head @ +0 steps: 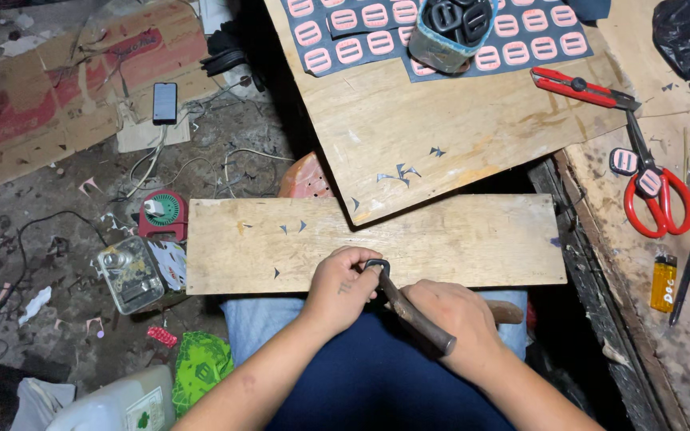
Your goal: The person repeatedly picks small black rubber pieces from a container, places them on a wooden board, and uses a hammer to shape or flatten them. After each strike, the piece is returned to the container. The process is repeated multiple times throughout the clip.
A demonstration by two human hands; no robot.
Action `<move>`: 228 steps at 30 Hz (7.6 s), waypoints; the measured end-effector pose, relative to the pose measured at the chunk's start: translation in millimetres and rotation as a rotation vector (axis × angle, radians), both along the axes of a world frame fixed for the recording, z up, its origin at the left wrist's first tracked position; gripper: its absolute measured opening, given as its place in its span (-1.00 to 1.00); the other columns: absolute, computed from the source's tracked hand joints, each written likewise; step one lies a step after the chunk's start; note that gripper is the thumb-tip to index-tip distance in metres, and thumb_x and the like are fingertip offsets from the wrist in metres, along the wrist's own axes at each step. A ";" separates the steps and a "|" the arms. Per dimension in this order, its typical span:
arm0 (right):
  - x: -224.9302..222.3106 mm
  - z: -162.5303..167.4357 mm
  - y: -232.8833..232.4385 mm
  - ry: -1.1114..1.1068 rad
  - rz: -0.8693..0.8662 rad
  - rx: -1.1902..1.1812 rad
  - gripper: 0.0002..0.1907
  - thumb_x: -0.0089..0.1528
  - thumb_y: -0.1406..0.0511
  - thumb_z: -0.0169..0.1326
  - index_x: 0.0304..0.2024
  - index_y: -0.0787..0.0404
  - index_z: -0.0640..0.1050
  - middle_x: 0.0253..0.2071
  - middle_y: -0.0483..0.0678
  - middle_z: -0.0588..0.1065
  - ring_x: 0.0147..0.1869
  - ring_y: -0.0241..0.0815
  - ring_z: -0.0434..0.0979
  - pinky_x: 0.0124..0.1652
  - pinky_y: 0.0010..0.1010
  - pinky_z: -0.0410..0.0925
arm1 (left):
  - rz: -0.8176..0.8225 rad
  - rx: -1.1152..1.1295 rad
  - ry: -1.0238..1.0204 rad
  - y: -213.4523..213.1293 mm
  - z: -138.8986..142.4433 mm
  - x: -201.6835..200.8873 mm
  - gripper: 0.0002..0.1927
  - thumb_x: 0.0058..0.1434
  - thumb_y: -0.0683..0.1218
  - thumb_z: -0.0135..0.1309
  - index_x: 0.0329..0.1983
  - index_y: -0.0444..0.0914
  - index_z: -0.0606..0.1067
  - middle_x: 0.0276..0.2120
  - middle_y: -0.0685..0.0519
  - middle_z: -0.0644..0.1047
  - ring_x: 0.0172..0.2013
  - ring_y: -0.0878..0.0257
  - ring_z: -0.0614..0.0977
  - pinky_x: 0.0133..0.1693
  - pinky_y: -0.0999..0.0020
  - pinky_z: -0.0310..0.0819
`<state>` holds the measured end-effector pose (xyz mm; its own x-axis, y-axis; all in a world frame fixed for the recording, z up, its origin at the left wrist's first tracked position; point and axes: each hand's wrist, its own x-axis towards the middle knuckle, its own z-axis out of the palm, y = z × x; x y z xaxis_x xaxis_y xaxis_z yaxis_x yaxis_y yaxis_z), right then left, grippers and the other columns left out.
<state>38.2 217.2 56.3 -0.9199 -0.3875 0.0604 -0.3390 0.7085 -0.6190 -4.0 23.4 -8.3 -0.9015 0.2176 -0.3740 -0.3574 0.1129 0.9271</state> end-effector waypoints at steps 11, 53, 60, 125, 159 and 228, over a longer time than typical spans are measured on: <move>-0.4 -4.2 0.0 0.082 -0.026 -0.004 -0.85 0.13 0.27 0.19 -0.38 0.19 0.49 -0.47 0.02 0.48 -0.34 0.15 0.54 -0.33 -0.08 0.39 | -0.077 -0.043 0.349 0.5 15.5 6.3 -0.75 0.19 -0.29 0.03 -0.07 -0.40 0.57 -0.24 -0.01 0.50 -0.31 0.29 0.58 -0.24 0.44 0.51; -12.6 -18.5 30.4 0.005 -0.305 -0.113 -0.59 0.24 0.32 0.13 0.15 0.20 0.51 0.36 0.12 0.41 0.20 0.14 0.55 0.06 -0.25 0.41 | -0.197 -0.508 1.012 -14.1 2.7 -3.3 -0.73 0.02 -0.30 0.12 -0.16 -0.30 0.53 -0.08 -0.08 0.54 -0.03 -0.06 0.58 0.06 0.09 0.46; -14.6 -44.4 2.9 0.100 -0.225 -0.163 -0.59 0.24 0.33 0.18 0.16 0.11 0.54 0.09 0.07 0.53 -0.05 0.04 0.65 -0.09 -0.30 0.48 | -0.180 -0.517 0.971 -12.4 -0.6 -4.0 -0.81 0.06 -0.24 0.19 -0.23 -0.31 0.55 -0.11 -0.06 0.55 -0.05 -0.03 0.59 0.05 0.12 0.44; -35.1 -40.0 -21.1 -0.113 -0.308 -0.093 -0.75 0.28 0.30 0.17 0.02 0.12 0.60 -0.13 0.09 0.63 -0.09 0.11 0.66 -0.12 -0.26 0.48 | -0.130 -0.501 0.910 -14.3 -8.6 -2.4 -0.84 0.01 -0.22 0.21 -0.31 -0.26 0.58 -0.16 -0.03 0.56 0.01 0.02 0.57 0.11 0.11 0.39; -31.1 -40.0 21.3 0.016 -0.381 0.133 -0.46 0.19 0.27 0.18 0.23 0.24 0.47 -0.21 0.12 0.48 -0.16 0.18 0.52 -0.16 -0.09 0.38 | -0.213 -0.628 1.001 -11.8 1.0 -7.5 -0.84 0.06 -0.12 0.23 -0.31 -0.26 0.55 -0.12 0.00 0.53 -0.05 0.03 0.52 0.04 0.09 0.36; -121.4 -52.1 241.6 0.477 -0.968 0.629 -0.67 0.19 0.11 0.22 -0.08 0.10 0.68 -0.07 0.02 0.59 0.13 0.14 0.43 0.09 -0.03 0.16 | -0.281 -0.619 0.500 18.9 9.1 -36.0 -0.74 0.12 0.03 0.21 -0.25 -0.21 0.52 -0.51 0.00 0.54 -0.42 0.02 0.61 -0.36 0.10 0.47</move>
<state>-83.3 458.8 4.2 -0.7804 0.3528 0.5163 0.3888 0.9204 -0.0413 -40.1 42.3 0.8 -0.9357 0.3456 -0.0705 0.1961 0.6759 0.7104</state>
